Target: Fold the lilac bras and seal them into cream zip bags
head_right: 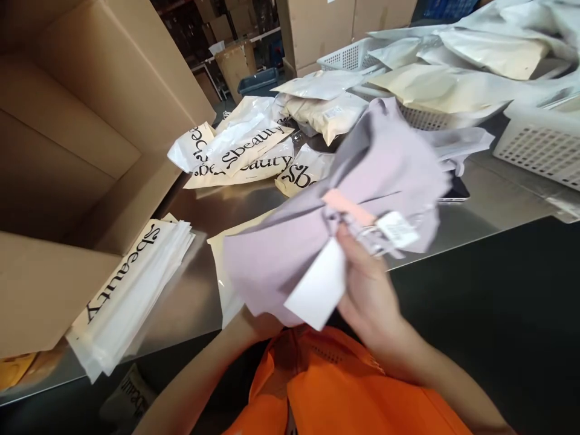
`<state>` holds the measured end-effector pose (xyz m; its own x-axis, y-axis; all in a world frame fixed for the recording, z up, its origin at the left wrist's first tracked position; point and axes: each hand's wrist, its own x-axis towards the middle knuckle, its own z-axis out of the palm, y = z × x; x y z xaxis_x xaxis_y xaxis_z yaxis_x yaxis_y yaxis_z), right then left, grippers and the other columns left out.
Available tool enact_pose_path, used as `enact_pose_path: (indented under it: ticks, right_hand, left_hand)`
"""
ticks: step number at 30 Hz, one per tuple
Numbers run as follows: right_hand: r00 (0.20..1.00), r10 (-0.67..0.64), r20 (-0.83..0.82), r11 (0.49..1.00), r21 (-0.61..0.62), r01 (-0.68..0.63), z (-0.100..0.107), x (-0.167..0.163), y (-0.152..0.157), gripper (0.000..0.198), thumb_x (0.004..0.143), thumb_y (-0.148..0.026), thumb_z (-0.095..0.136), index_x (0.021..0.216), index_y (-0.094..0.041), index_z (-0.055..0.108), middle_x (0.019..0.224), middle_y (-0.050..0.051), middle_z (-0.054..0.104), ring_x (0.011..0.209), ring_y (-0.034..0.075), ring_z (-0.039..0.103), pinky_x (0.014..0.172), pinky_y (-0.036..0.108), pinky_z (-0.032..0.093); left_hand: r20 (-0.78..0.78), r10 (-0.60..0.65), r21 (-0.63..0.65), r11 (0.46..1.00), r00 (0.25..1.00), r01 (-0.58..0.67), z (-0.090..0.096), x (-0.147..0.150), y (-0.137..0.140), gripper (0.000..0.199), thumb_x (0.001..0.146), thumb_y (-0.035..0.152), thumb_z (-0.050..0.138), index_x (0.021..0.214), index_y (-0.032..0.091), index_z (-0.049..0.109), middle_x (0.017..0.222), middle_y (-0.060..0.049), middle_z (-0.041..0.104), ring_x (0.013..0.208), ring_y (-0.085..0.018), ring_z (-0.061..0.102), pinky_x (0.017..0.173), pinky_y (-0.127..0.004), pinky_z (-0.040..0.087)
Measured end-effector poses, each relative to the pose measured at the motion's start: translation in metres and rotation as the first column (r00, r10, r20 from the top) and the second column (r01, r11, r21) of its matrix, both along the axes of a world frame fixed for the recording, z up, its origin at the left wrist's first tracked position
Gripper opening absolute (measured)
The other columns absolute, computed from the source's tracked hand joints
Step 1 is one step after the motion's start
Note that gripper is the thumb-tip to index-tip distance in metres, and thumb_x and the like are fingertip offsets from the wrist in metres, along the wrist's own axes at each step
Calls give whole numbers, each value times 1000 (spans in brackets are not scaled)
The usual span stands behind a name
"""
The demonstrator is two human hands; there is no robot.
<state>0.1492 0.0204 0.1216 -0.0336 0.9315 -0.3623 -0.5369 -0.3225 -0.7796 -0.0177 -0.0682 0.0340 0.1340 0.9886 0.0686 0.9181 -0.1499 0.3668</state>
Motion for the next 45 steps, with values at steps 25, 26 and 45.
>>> enact_pose_path:
  ticks: [25,26,45]
  right_hand:
    - [220,-239,946,321,291,-901,-69,-29,65,44,91,-27,60,133,-16,59,132,15,59,130,35,46,108,55,36]
    - [148,-242,959,307,221,-926,-69,-35,72,42,88,-26,63,129,-15,62,126,17,61,126,37,48,106,57,35]
    - [201,-452,869,771,494,-401,-48,92,128,56,76,-38,67,125,-12,56,128,21,57,121,38,52,107,57,39]
  left_hand:
    - [-242,237,155,967,941,-203,17,-22,30,39,88,9,51,126,9,61,131,-18,63,124,-32,58,102,-48,49]
    - [-231,243,152,965,942,-212,16,-22,33,37,88,5,48,120,11,64,128,-17,65,122,-31,58,102,-47,49]
    - [893,446,-227,334,-58,-915,-1,-165,-2,11,66,26,51,76,22,47,64,2,52,59,-15,55,59,-28,52]
